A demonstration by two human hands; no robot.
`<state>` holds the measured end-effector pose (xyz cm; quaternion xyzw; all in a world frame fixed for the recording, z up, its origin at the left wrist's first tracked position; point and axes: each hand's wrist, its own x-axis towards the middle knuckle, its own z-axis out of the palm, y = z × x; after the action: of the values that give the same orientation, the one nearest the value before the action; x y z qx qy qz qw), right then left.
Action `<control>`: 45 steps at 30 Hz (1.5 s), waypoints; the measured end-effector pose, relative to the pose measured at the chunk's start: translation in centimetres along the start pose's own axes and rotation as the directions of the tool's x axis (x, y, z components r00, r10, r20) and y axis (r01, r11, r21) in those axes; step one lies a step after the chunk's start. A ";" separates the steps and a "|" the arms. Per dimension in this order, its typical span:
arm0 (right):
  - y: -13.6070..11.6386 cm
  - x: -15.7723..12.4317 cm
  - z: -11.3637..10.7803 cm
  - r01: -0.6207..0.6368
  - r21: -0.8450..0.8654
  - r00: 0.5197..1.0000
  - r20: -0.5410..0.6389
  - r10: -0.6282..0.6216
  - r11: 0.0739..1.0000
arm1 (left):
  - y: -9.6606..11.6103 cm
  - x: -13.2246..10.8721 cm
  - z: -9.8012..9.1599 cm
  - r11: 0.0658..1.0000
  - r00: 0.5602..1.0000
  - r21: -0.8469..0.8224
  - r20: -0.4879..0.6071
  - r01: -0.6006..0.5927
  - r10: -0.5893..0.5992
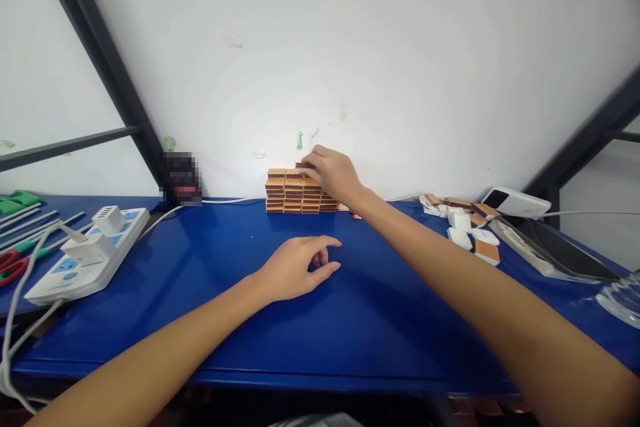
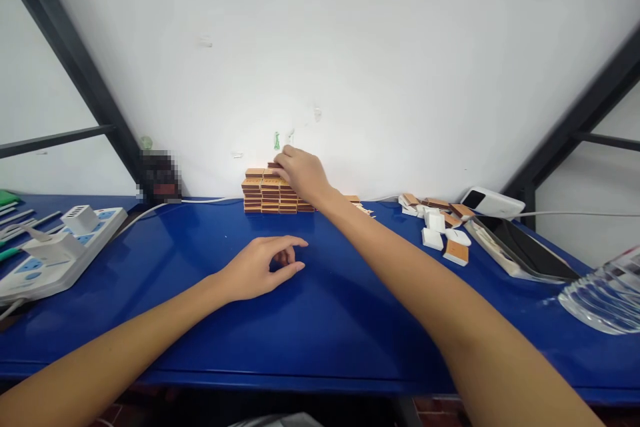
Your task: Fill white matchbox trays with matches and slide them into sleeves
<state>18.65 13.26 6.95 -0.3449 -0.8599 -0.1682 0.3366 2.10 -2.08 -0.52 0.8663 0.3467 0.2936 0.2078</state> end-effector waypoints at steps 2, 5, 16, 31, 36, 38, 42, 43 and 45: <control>-0.9 2.2 1.4 0.036 -0.113 0.997 0.065 -0.029 0.993 | -0.2 -0.1 0.1 0.999 0.999 0.044 0.015 -0.029 0.028; -1.5 4.2 3.1 0.089 -0.230 0.985 0.166 -0.051 0.969 | -0.6 -0.1 0.0 0.995 0.999 0.085 0.012 -0.050 0.049; -1.0 3.7 2.2 0.070 -0.234 0.983 0.181 -0.028 0.970 | -0.8 0.0 -0.1 0.967 0.988 0.207 -0.008 -0.148 0.153; 16.1 -15.4 -10.1 -0.633 -0.346 0.671 0.201 0.714 0.693 | -1.3 0.4 -0.3 0.958 0.990 0.261 -0.043 -0.121 0.137; 18.8 -18.9 -12.8 -0.757 -0.449 0.446 0.176 0.878 0.474 | -0.7 0.5 -0.5 0.957 0.993 0.272 -0.033 -0.102 0.115; 18.7 -19.0 -12.8 -0.756 -0.453 0.426 0.208 0.881 0.473 | -0.5 0.5 -0.6 0.958 0.994 0.270 -0.023 -0.100 0.110; 17.9 -18.3 -12.2 -0.743 -0.436 0.441 0.252 0.862 0.508 | -0.4 0.4 -0.8 0.961 0.996 0.262 -0.007 -0.087 0.092; 17.9 -18.3 -12.2 -0.747 -0.447 0.423 0.253 0.870 0.493 | -0.5 0.4 -0.8 0.961 0.996 0.262 -0.005 -0.084 0.088; 18.4 -18.7 -12.3 -0.750 -0.496 0.361 0.248 0.899 0.438 | -0.5 0.4 -0.9 0.961 0.997 0.265 -0.002 -0.076 0.079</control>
<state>47.33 10.81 3.84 -0.8092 -0.5800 -0.0096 0.0934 1.49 -1.27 0.04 0.8973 0.3498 0.2581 0.0764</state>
